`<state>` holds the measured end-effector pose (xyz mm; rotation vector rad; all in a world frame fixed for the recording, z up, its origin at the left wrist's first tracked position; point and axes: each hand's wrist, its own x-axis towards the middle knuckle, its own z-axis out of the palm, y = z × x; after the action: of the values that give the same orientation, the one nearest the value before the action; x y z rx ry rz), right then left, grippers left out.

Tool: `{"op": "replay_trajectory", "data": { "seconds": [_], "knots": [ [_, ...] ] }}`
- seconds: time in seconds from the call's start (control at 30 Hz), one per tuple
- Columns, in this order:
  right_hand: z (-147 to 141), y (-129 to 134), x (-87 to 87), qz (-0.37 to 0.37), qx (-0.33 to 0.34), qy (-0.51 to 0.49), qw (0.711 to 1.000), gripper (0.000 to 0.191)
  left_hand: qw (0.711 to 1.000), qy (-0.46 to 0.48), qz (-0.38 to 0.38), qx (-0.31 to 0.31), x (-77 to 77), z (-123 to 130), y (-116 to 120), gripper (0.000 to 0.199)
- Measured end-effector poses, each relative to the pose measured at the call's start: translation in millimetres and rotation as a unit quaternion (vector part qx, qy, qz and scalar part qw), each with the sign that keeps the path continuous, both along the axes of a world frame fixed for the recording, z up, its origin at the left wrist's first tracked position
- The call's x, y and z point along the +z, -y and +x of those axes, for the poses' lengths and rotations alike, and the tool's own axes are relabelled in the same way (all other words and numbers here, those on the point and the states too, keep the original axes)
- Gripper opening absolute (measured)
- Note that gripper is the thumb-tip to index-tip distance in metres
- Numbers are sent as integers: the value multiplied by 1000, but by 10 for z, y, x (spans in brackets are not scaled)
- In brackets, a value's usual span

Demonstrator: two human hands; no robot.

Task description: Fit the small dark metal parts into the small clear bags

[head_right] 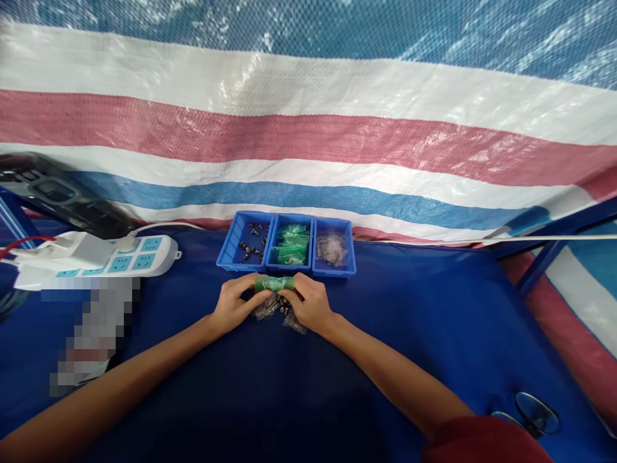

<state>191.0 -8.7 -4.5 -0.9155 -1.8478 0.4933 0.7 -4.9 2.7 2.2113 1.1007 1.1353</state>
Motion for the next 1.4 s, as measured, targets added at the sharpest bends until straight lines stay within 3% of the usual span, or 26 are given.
{"op": "replay_trajectory", "data": {
  "seconds": [0.57,1.0,1.17,1.4],
  "knots": [
    [14,15,-18,-12,0,50,999,22,999,27,-26,-32,48,37,-3,11],
    [-7,4,-15,-2,4,25,1000,22,999,19,30,9,17,44,-19,13],
    [-11,-12,-45,12,-12,27,999,25,998,-22,56,27,-14,56,-37,20],
    [1,7,-37,18,-62,11,998,27,995,-98,13,-23,24,123,-106,27]
  ]
}}
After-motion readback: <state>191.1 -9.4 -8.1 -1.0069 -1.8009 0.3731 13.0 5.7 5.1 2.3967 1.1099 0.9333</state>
